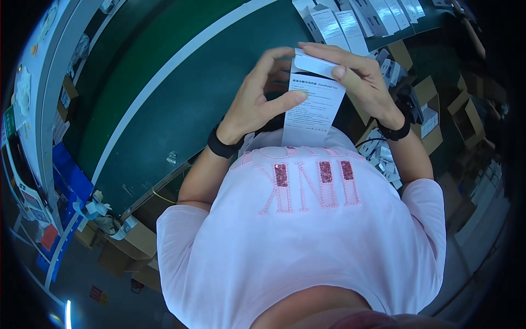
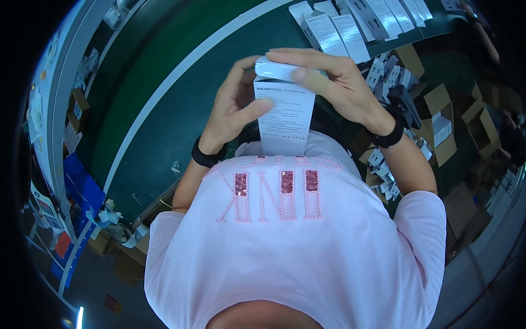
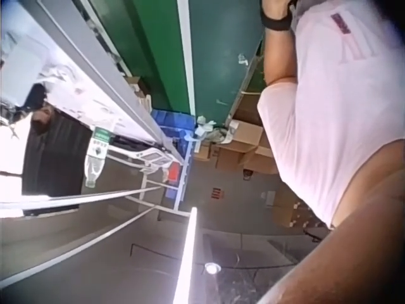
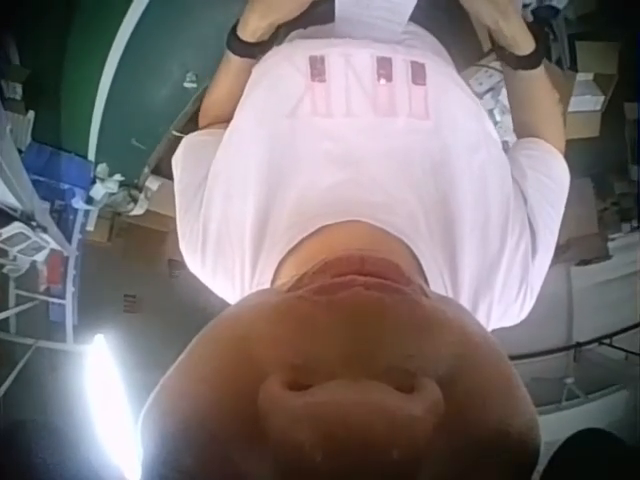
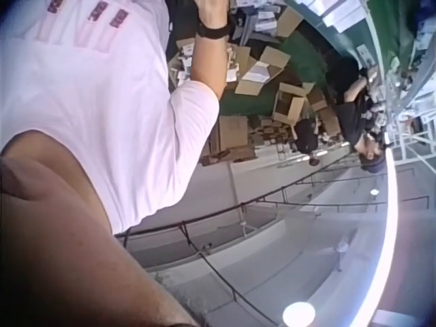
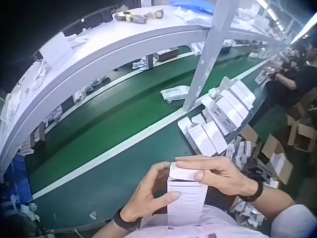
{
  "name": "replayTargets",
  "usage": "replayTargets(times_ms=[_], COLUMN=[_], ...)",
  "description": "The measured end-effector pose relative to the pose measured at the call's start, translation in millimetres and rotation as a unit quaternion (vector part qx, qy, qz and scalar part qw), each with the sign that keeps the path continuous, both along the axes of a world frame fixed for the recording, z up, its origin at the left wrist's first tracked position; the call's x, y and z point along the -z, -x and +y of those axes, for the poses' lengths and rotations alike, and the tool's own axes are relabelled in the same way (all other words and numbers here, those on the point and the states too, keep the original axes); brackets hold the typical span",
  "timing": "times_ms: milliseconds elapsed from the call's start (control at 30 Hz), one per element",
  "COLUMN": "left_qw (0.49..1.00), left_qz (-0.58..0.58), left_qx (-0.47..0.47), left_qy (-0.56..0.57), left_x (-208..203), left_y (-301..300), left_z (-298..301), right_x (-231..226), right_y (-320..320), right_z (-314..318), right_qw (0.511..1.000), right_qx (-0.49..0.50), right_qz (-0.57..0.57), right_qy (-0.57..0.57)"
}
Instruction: Packaging bottles into boxes on an assembly line.
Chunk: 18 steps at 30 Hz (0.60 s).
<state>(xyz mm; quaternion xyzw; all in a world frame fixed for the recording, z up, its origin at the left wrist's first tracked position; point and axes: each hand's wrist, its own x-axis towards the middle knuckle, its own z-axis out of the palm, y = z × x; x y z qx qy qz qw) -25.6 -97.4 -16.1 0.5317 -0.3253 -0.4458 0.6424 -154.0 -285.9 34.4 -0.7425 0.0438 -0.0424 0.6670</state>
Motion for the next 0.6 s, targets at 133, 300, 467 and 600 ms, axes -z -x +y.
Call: replayTargets(times_ms=[133,300,467,600], left_qw=[0.997,0.995,0.994,0.936], left_qz=[0.07,0.095,0.071,0.019], left_qx=[-0.016,-0.002,-0.085,-0.274], left_qy=[-0.001,0.003,-0.007,-0.222], left_x=[-1,-10,15,50], left_y=[-5,-10,-29,-76], left_z=[-6,-6,8,79], right_x=[-14,-35,17,126], right_y=[-7,-22,-60,-149], right_z=[-6,-11,-21,-50], right_qw=[0.993,0.955,0.975,0.898], right_qx=[0.009,-0.126,-0.115,0.134], right_qz=[0.117,0.022,0.041,0.04], right_qy=[0.02,0.268,0.185,0.417])
